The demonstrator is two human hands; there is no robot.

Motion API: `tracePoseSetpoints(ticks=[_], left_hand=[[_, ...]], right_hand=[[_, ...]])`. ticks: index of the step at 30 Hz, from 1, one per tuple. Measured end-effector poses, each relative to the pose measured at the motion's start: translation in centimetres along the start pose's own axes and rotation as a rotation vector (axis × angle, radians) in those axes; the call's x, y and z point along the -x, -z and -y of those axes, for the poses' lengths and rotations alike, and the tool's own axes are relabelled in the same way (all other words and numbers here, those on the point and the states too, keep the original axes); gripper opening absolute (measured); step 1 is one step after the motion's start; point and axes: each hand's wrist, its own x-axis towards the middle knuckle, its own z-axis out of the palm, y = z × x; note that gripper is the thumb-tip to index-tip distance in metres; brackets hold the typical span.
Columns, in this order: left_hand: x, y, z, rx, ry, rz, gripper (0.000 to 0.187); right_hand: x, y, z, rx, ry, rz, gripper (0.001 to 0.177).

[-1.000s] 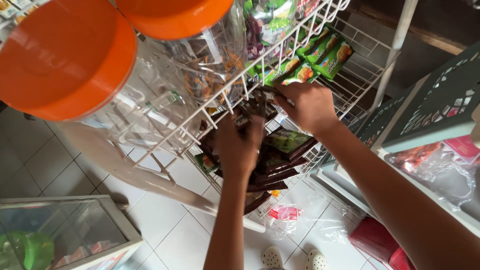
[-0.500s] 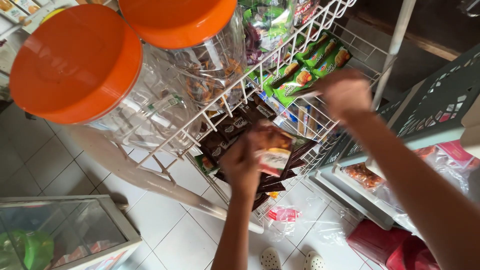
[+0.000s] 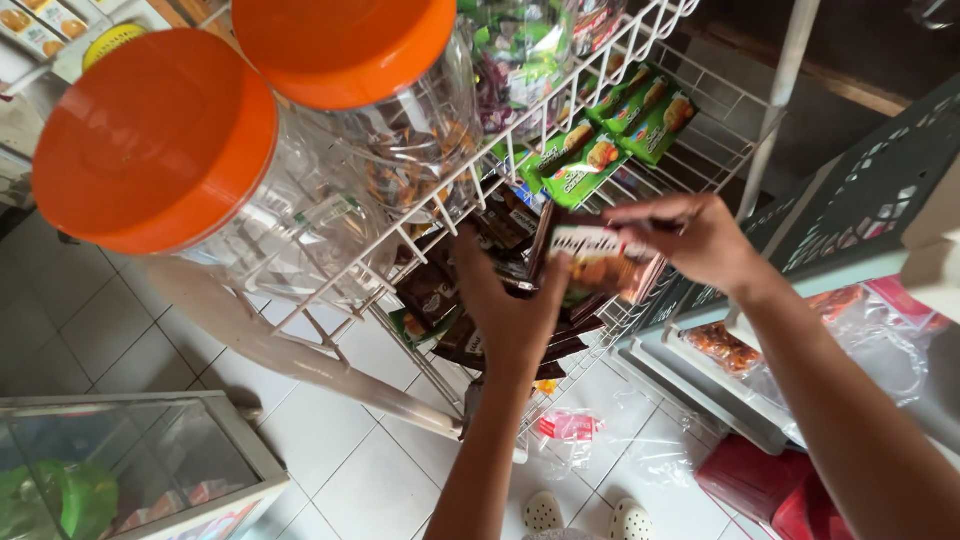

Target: Organizes various snack packets and cookie boxes onto shelves and hanging strips in a small retail stall.

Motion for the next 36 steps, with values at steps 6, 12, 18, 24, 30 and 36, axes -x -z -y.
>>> tracePoseSetpoints(ticks=[6, 12, 18, 24, 30, 36], left_hand=[[-0.7, 1.0, -1.3, 1.118, 0.432, 0.687, 0.04], [0.1, 3.3, -5.0, 1.059, 0.69, 0.591, 0.033], [1.1, 5.0, -5.6, 1.192, 0.796, 0.688, 0.037], [0.0, 5.4, -7.0, 0.964, 0.799, 0.64, 0.048], [-0.1, 4.2, -8.0, 0.83, 1.141, 0.74, 0.057], [3.3, -0.2, -6.0, 0.886, 1.127, 0.566, 0.056]], right_hand=[[3.2, 0.6, 4.1, -0.234, 0.335, 0.065, 0.023], [8.0, -0.6, 8.8, 0.4, 0.539, -0.538, 0.023], [12.0, 2.0, 9.6, 0.15, 0.557, -0.406, 0.023], [16.6, 4.0, 11.5, -0.015, 0.505, -0.349, 0.024], [22.1, 4.7, 12.8, -0.082, 0.425, -0.323, 0.026], [26.3, 6.4, 13.9, -0.301, 0.426, -0.411, 0.027]])
